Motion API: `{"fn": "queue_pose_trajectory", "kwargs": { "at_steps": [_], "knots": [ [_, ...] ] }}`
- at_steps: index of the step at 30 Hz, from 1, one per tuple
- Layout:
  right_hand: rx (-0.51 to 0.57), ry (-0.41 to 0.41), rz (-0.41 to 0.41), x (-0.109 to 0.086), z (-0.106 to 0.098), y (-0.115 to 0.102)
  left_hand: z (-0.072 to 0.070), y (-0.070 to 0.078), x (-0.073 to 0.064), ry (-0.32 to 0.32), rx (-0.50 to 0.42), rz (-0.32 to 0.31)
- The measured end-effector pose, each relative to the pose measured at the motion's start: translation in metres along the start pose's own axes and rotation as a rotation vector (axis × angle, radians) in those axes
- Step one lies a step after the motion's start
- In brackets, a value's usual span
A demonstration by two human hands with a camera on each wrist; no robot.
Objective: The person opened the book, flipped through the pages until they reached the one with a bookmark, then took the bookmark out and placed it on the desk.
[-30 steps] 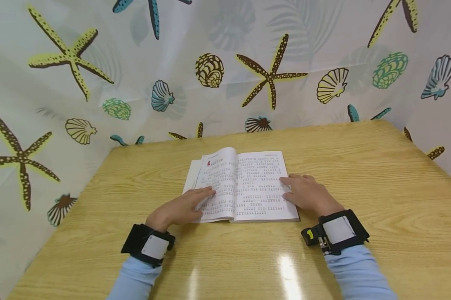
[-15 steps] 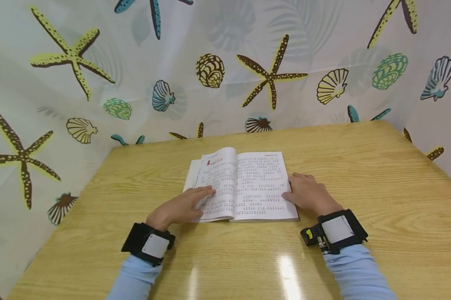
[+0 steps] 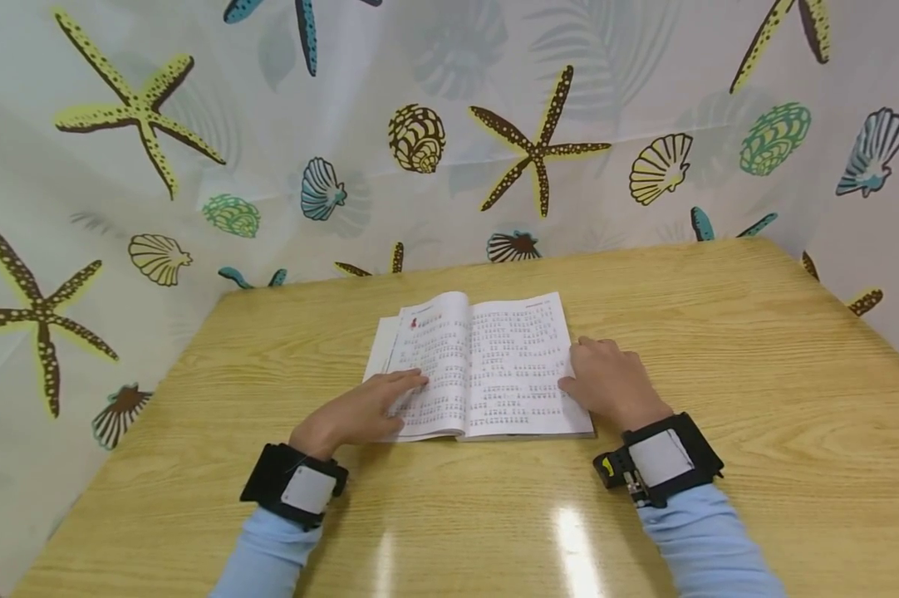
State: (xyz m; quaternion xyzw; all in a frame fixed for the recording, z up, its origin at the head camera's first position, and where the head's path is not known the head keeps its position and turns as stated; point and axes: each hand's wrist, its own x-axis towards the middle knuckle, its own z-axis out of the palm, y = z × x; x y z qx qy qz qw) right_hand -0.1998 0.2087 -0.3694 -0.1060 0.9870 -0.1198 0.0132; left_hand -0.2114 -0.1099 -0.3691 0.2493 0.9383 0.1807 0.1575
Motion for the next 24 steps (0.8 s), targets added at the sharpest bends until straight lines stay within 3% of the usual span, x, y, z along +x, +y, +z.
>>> {"fn": "queue_pose_trajectory", "kwargs": {
  "at_steps": [3,7,10,15,17,20,24],
  "knots": [
    [-0.003,-0.073,0.033,-0.001,0.001,-0.002,0.0,0.0,0.0,0.002,-0.007,-0.003],
    [-0.023,-0.063,0.032,-0.001,0.001,-0.003,0.0,0.0,0.0,-0.006,-0.019,-0.017],
    [-0.005,0.002,0.017,-0.002,-0.001,-0.005,0.0,0.001,0.001,-0.016,-0.024,-0.031],
    [0.19,0.196,-0.036,-0.002,-0.006,-0.01,0.001,0.001,0.0,-0.02,-0.02,-0.039],
    [0.243,0.235,-0.057,-0.002,-0.007,-0.011,0.001,0.001,0.0,-0.019,-0.02,-0.038],
    [0.315,0.204,-0.074,-0.002,-0.007,-0.011,0.001,0.0,0.0,-0.023,-0.018,-0.036],
    [0.521,0.082,-0.156,-0.002,-0.002,-0.016,0.0,0.0,0.0,-0.024,-0.007,-0.024]
  ]
}}
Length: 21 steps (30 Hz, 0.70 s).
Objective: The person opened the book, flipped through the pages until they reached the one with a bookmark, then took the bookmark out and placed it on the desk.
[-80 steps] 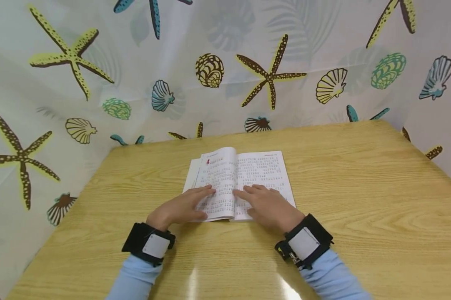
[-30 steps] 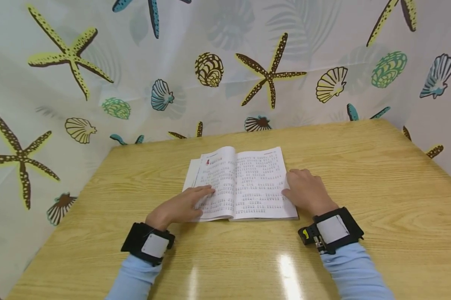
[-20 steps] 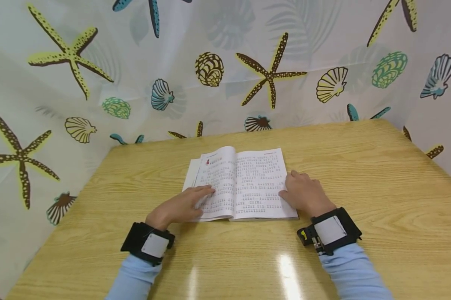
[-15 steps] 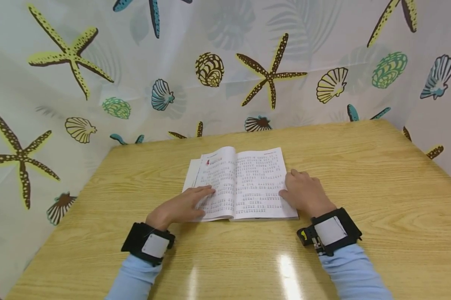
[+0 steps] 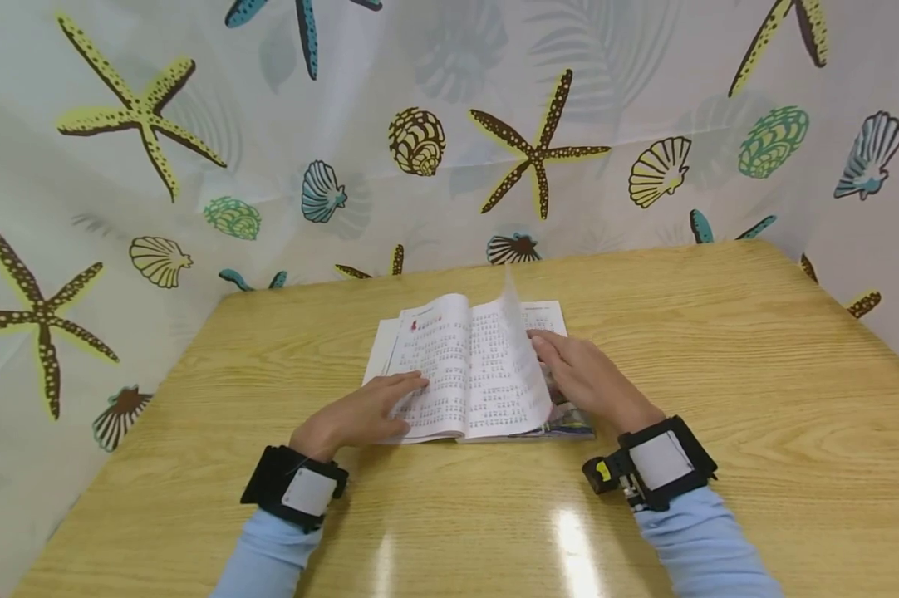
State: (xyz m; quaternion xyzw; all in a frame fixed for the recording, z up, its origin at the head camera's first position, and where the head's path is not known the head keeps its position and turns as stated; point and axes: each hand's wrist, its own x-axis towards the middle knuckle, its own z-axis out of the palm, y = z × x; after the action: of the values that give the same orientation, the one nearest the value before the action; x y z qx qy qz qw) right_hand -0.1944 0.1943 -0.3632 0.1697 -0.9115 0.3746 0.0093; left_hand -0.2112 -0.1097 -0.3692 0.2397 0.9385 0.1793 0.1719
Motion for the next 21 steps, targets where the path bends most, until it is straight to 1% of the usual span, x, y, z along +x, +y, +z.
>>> {"fn": "queue_pose_trajectory", "kwargs": {
  "at_steps": [1,2,3,4,7,8,10,12,15,20,21],
  "knots": [
    [0.041,-0.043,-0.023,0.001,0.003,-0.002,0.0,0.0,0.0,0.002,0.0,0.003],
    [0.045,-0.082,-0.058,0.001,0.007,-0.005,0.0,0.0,0.0,0.002,-0.002,0.003],
    [0.024,-0.116,-0.095,0.002,0.011,-0.008,0.001,0.0,0.0,0.002,-0.005,0.003],
    [-0.013,-0.146,-0.139,0.002,0.016,-0.012,0.001,0.0,0.0,0.002,-0.009,0.003],
    [-0.192,-0.206,-0.277,0.003,0.031,-0.024,0.001,-0.001,0.0,0.004,-0.015,0.004],
    [-0.245,-0.222,-0.312,0.003,0.036,-0.028,0.001,-0.001,0.0,0.009,-0.015,0.014],
    [-0.298,-0.254,-0.361,0.002,0.045,-0.034,0.001,-0.002,-0.001,0.043,-0.039,0.07],
    [-0.327,-0.279,-0.382,0.0,0.051,-0.039,0.001,-0.004,-0.001,0.08,-0.05,0.138],
    [-0.337,-0.278,-0.39,-0.003,0.055,-0.042,0.002,-0.006,-0.002,0.129,-0.064,0.22],
    [-0.333,-0.273,-0.374,-0.006,0.055,-0.044,0.001,-0.006,-0.002,0.132,-0.033,0.24],
    [-0.335,-0.274,-0.373,-0.006,0.055,-0.044,0.001,-0.007,-0.002,0.135,-0.043,0.239]
  ]
}}
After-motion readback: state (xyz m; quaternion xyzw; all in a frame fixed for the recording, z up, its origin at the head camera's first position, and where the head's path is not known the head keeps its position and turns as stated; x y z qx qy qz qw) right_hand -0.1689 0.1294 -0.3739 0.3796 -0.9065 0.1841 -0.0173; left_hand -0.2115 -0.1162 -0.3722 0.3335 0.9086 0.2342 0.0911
